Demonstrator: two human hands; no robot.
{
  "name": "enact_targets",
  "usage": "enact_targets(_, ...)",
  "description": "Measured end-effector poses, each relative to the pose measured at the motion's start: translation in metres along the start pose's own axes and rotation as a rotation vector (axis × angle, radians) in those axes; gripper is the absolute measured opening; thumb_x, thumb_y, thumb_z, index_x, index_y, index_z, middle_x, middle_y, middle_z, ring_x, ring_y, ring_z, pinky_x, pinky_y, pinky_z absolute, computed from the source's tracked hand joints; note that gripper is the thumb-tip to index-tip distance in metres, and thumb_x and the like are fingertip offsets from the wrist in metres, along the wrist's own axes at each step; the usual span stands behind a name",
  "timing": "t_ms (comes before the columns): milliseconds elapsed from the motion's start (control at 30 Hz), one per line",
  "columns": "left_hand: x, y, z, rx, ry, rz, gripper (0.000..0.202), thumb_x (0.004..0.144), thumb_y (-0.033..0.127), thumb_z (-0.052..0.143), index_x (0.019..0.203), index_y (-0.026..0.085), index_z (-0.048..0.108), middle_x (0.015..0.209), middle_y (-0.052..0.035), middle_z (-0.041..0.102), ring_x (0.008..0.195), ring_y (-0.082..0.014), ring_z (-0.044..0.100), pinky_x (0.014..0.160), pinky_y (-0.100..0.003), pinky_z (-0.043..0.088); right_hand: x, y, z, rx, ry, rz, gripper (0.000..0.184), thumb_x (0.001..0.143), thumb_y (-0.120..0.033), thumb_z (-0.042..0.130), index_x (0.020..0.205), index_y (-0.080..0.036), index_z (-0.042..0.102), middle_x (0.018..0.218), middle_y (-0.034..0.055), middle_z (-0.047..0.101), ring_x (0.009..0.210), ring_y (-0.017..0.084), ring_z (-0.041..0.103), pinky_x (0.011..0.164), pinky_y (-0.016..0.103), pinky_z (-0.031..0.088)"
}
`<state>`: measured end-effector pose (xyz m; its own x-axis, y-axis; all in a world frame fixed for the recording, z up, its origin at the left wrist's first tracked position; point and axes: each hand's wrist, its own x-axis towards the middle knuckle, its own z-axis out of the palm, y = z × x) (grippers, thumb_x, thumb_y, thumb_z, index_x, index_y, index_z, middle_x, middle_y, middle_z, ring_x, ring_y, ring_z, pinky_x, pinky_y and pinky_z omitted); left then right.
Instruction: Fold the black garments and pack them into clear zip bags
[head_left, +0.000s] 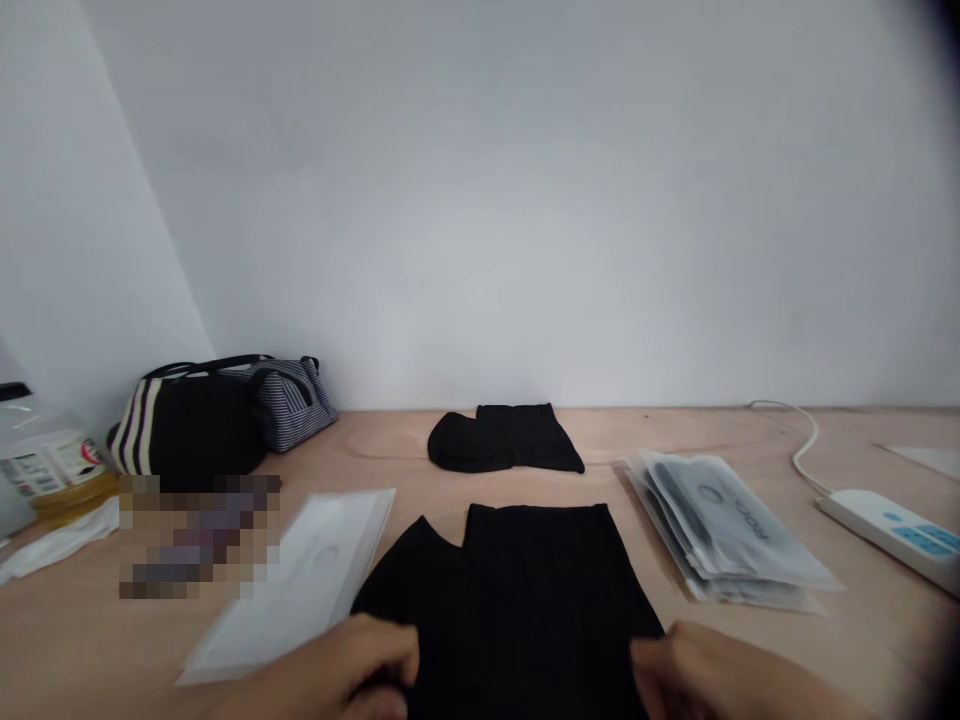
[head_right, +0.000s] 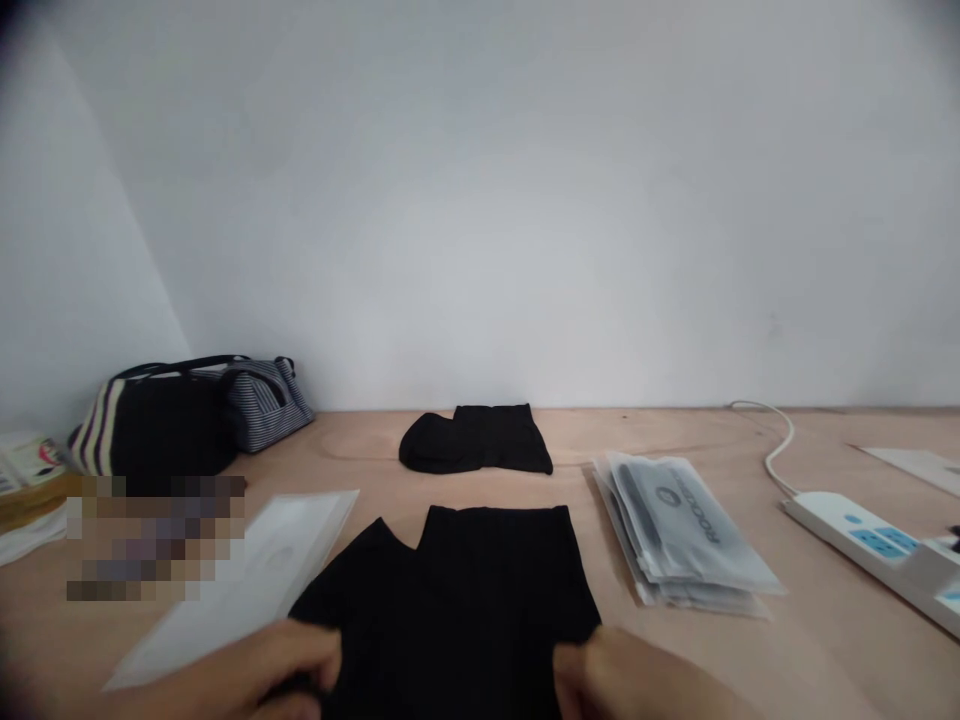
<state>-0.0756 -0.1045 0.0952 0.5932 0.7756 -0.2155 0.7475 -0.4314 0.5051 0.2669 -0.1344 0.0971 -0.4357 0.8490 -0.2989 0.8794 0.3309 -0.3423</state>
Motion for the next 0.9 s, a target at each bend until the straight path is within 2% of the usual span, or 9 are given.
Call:
enact_targets(67,0.014,0.0,-0.013,0.071,0.13,0.0,0.009,0.081,0.024,0.043,0.082,0.025,0.052,0.081,0.0047,0.058,0.075,-0.0135,0.053,0.065,-0.022,0.037,0.008,0.001,-0.017,-0.051,0.144,0.012,0.035,0.057,-0.005,0.044,0.082,-0.026,0.053,0.075,-0.0005,0.061,0.066,0.016,0.056,0.051,0.024,0.033)
enact_targets(167,0.047,-0.001,-0.031,0.251,0.334,-0.042,0.013,0.084,0.027,0.038,0.084,0.023,0.051,0.082,0.0015,0.06,0.076,-0.0158,0.054,0.066,-0.025,0.037,0.04,0.011,-0.041,-0.218,0.315,0.025,0.039,0.056,0.002,0.038,0.082,-0.022,0.051,0.078,0.0017,0.061,0.073,0.017,0.057,0.058,0.025,0.035)
enact_targets(333,0.106,-0.012,-0.037,0.501,0.417,-0.266,0.015,0.083,0.027,0.041,0.085,0.021,0.054,0.085,-0.0037,0.063,0.078,-0.0213,0.058,0.064,-0.029,0.039,0.108,0.032,-0.054,-0.398,0.334,0.103,0.04,0.062,0.002,0.042,0.093,-0.02,0.054,0.09,0.0062,0.063,0.084,0.02,0.057,0.065,0.027,0.036)
enact_targets(433,0.126,-0.015,-0.026,0.532,0.446,-0.313,0.016,0.08,0.021,0.043,0.089,0.018,0.056,0.086,-0.0077,0.063,0.082,-0.0247,0.058,0.068,-0.033,0.04,0.129,0.035,-0.045,-0.411,0.356,0.167,0.036,0.064,0.0,0.044,0.094,-0.017,0.055,0.093,0.0099,0.062,0.086,0.022,0.057,0.069,0.03,0.037)
enact_targets(533,0.13,-0.008,-0.009,0.571,0.528,-0.317,0.031,0.081,0.015,0.038,0.109,0.016,0.051,0.105,-0.0122,0.058,0.098,-0.0274,0.052,0.081,-0.039,0.036,0.131,0.027,-0.03,-0.428,0.435,0.218,0.038,0.069,-0.002,0.042,0.102,-0.014,0.053,0.104,0.0149,0.056,0.098,0.026,0.051,0.078,0.037,0.035)
enact_targets(633,0.125,-0.002,0.013,0.555,0.579,-0.174,0.038,0.089,0.024,0.027,0.123,0.018,0.042,0.124,-0.0097,0.046,0.114,-0.0248,0.04,0.095,-0.041,0.026,0.124,0.014,-0.01,-0.35,0.541,0.094,0.033,0.082,-0.015,0.036,0.112,-0.017,0.05,0.115,0.0126,0.05,0.108,0.024,0.044,0.089,0.039,0.03)
enact_targets(733,0.122,-0.007,0.035,0.479,0.484,-0.105,0.051,0.088,0.049,0.023,0.131,0.023,0.034,0.136,-0.0084,0.035,0.125,-0.029,0.025,0.1,-0.05,0.014,0.118,0.012,0.012,-0.216,0.486,-0.071,0.048,0.085,-0.047,0.032,0.127,-0.024,0.038,0.132,0.009,0.039,0.121,0.028,0.03,0.097,0.048,0.02)
enact_targets(833,0.122,-0.017,0.047,0.415,0.358,-0.182,0.061,0.083,0.061,0.019,0.134,0.028,0.024,0.141,-0.0082,0.023,0.128,-0.0332,0.014,0.098,-0.057,0.009,0.117,0.021,0.029,-0.154,0.343,-0.029,0.065,0.079,-0.064,0.025,0.135,-0.03,0.023,0.142,0.0066,0.021,0.127,0.036,0.011,0.096,0.061,0.007)
enact_targets(900,0.123,-0.02,0.048,0.393,0.319,-0.2,0.062,0.083,0.063,0.018,0.135,0.029,0.022,0.142,-0.0077,0.02,0.129,-0.033,0.011,0.098,-0.058,0.009,0.118,0.027,0.032,-0.136,0.305,0.017,0.069,0.078,-0.068,0.022,0.135,-0.031,0.02,0.143,0.0068,0.016,0.127,0.038,0.008,0.094,0.064,0.003)
